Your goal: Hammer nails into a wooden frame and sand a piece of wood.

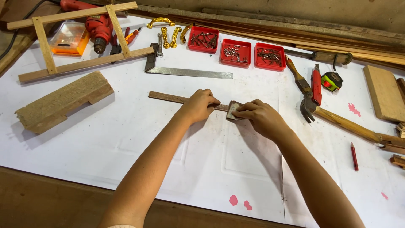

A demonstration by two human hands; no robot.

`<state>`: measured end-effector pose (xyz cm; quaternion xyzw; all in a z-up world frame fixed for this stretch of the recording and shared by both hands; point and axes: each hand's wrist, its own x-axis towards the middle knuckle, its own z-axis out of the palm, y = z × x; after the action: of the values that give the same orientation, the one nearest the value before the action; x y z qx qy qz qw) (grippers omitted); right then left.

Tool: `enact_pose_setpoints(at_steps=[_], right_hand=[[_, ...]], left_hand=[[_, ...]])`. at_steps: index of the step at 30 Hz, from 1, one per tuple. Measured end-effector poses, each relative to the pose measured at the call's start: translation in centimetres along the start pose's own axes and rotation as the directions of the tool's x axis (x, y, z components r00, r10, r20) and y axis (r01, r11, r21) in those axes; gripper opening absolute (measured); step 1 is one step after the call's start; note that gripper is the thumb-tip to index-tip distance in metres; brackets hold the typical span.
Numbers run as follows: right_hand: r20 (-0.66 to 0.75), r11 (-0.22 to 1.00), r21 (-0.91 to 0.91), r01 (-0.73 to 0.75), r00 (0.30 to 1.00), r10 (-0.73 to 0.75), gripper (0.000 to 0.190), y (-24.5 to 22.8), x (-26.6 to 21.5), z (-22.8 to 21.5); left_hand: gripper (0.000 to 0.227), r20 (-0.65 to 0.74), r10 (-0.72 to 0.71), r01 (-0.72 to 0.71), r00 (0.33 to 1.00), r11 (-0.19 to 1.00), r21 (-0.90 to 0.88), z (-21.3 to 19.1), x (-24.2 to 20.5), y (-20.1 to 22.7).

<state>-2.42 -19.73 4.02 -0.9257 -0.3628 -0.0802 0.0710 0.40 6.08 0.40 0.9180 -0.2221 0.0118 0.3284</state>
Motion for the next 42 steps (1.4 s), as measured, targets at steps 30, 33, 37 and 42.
enact_pose_setpoints(at_steps=[30,33,37,42], right_hand=[[0.031,0.987,-0.013,-0.158,0.987,0.158,0.041,4.9,-9.9,-3.8],[-0.005,0.989,-0.011,-0.147,0.989,0.147,0.039,5.4,-10.1,-3.6],[-0.045,0.992,0.015,-0.126,0.991,0.127,0.038,5.0,-8.4,-2.5],[-0.036,0.995,0.029,-0.098,0.994,0.099,0.041,3.6,-5.7,-1.1]], left_hand=[[0.026,0.087,0.150,-0.142,0.985,0.986,-0.084,6.2,3.8,5.9],[0.027,0.086,0.155,-0.136,0.984,0.970,-0.200,6.2,4.1,5.2],[0.026,0.070,0.175,-0.153,0.982,0.958,-0.243,6.2,4.3,5.1],[0.023,0.108,0.082,-0.056,0.991,0.971,-0.231,5.8,4.1,5.7]])
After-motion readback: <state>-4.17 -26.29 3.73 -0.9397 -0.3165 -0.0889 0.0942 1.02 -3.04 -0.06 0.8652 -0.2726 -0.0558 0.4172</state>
